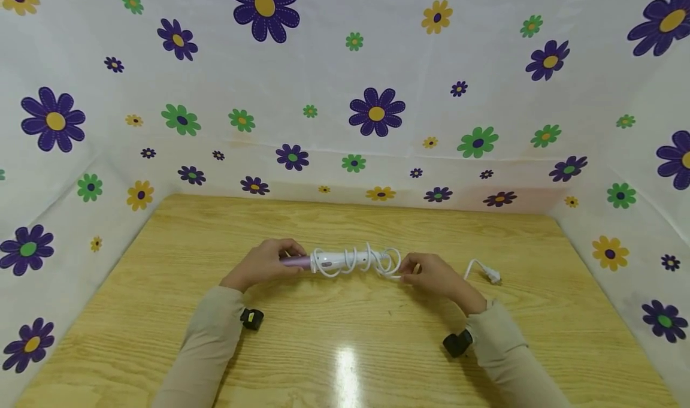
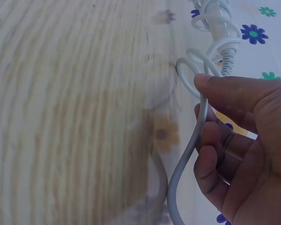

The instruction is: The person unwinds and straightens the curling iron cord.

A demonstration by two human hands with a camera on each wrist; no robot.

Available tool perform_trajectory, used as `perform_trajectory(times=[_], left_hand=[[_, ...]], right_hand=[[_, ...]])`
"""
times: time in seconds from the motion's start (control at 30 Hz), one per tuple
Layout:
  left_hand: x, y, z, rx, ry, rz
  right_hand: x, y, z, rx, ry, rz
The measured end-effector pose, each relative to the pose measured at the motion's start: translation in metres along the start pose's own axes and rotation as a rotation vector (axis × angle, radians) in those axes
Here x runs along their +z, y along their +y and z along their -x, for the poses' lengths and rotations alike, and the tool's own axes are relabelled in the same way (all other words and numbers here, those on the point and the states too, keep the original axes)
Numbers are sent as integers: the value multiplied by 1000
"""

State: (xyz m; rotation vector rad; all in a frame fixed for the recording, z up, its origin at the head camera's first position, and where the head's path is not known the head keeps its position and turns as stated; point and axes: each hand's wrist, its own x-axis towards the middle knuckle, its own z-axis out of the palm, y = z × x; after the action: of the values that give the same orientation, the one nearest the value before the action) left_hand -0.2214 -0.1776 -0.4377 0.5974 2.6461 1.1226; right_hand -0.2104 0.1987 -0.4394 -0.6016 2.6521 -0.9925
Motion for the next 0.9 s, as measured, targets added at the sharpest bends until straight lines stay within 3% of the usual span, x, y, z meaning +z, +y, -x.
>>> perform_trajectory(times=[0.13, 0.37, 0.7, 0.9], left_hand=[[0, 1, 0, -1, -4, 0], [-1, 2, -2, -10, -3, 6], [0, 1, -1, 8, -9, -20], [2, 0, -1, -16, -14, -20]], right_hand=[[0, 0, -2, 14, 7, 41], [-5, 1, -9, 64, 100, 92], [-11, 4, -16, 95, 175, -1], [-16, -1, -14, 80, 200, -91]])
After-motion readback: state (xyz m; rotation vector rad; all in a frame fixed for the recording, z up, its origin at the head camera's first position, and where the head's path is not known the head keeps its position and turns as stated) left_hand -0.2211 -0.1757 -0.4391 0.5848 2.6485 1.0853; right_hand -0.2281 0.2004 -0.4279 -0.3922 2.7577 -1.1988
